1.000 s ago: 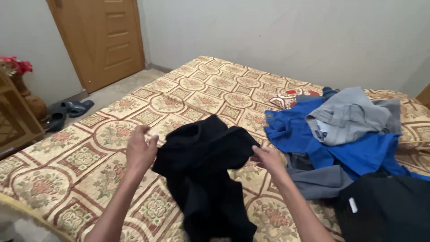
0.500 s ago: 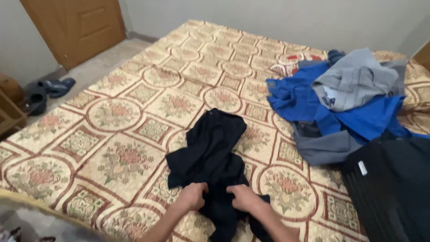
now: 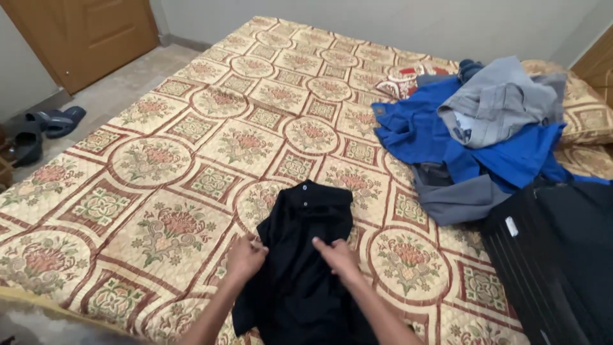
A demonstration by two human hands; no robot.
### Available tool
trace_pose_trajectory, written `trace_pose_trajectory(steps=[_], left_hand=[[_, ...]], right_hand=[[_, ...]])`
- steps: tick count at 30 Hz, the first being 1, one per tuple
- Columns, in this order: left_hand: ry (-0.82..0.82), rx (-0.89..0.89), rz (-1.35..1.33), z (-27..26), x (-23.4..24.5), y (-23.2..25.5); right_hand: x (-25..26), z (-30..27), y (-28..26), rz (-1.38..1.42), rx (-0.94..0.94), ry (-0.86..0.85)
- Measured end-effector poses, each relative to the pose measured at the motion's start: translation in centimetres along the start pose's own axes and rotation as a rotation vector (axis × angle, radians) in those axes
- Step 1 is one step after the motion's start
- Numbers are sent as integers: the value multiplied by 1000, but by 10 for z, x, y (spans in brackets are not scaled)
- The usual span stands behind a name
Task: Fold shirts and other clothing items and place them into a suitcase.
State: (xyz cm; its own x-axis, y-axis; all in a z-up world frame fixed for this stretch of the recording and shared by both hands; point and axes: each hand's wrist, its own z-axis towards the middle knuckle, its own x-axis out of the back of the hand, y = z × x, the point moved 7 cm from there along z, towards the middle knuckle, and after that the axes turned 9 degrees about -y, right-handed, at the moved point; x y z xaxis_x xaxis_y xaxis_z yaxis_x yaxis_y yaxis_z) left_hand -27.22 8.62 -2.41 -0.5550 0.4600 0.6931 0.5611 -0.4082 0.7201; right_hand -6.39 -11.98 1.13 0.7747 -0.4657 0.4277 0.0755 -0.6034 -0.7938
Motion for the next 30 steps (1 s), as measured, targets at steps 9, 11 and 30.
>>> trace_pose_trajectory(steps=[9,11,30], left_hand=[[-716,433,-946,-28,-29,34],[-713,476,-925,-23,-32,31],[-394,147,-1027,114,-31,101]], right_hand=[[65,27,-3,442,265,60],[102,33,2,571,304,26],[253,-29,-2,1229,356,-22]])
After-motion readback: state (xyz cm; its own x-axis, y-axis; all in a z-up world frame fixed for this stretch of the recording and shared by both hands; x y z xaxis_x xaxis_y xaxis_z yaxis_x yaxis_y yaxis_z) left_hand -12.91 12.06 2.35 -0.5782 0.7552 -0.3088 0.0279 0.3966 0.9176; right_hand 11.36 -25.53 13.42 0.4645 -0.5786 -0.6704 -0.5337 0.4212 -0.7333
